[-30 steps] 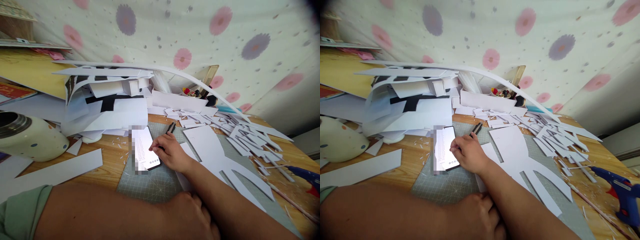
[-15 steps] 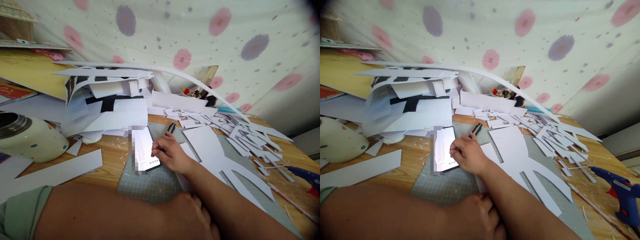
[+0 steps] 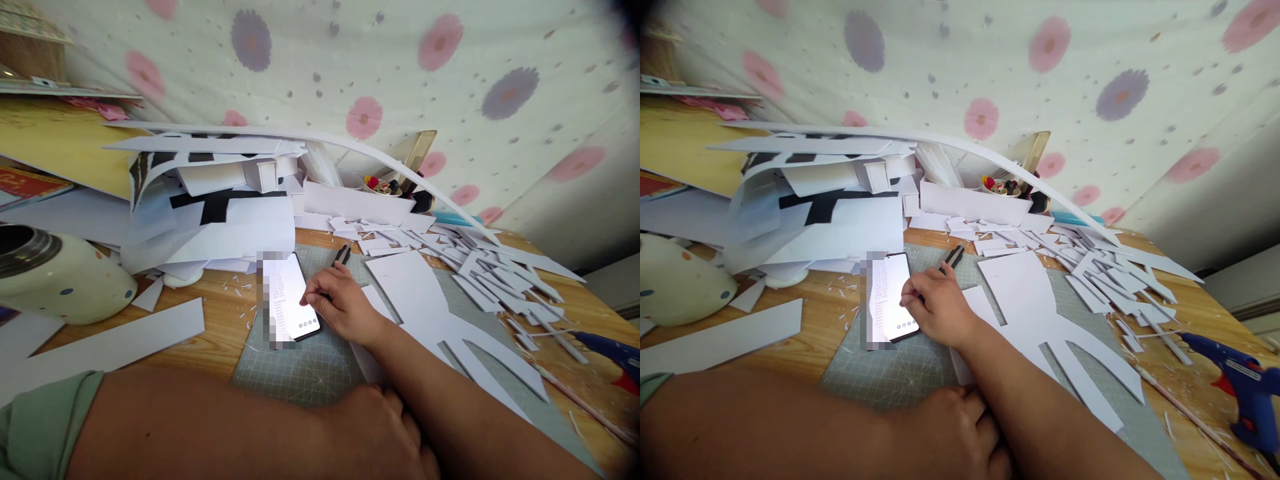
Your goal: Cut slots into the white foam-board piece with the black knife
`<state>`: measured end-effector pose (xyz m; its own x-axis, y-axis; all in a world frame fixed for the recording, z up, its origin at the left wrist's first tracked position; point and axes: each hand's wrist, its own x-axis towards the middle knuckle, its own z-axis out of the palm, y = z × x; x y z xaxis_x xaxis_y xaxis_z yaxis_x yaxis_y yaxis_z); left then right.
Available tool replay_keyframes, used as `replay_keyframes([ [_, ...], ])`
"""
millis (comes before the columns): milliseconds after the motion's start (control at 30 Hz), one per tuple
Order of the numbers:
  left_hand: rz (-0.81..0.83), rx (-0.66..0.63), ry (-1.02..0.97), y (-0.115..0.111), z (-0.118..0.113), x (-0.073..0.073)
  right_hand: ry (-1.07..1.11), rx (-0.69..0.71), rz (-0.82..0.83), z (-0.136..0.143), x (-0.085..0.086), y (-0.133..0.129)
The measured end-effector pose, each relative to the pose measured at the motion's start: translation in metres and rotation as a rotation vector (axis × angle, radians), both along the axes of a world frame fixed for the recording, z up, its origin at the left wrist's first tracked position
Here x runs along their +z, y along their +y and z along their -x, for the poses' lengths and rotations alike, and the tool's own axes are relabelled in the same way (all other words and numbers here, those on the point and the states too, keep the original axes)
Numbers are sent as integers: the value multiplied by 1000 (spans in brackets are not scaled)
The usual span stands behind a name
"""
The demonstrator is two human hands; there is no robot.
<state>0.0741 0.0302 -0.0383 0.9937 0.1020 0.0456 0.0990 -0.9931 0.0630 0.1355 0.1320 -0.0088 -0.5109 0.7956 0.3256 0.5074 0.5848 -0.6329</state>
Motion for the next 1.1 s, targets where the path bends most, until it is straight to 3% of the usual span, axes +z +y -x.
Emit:
replay_keyframes([
  [267,-3,1,-43,0,-2,-6,-25,-18,3,2,0,1],
  [600,-22,0,-63,0,1,-3,-19,-34,-23,2,-3,2],
  [1100,-21,22,-70,-1,-2,-14,-14,-40,-37,2,-4,3],
])
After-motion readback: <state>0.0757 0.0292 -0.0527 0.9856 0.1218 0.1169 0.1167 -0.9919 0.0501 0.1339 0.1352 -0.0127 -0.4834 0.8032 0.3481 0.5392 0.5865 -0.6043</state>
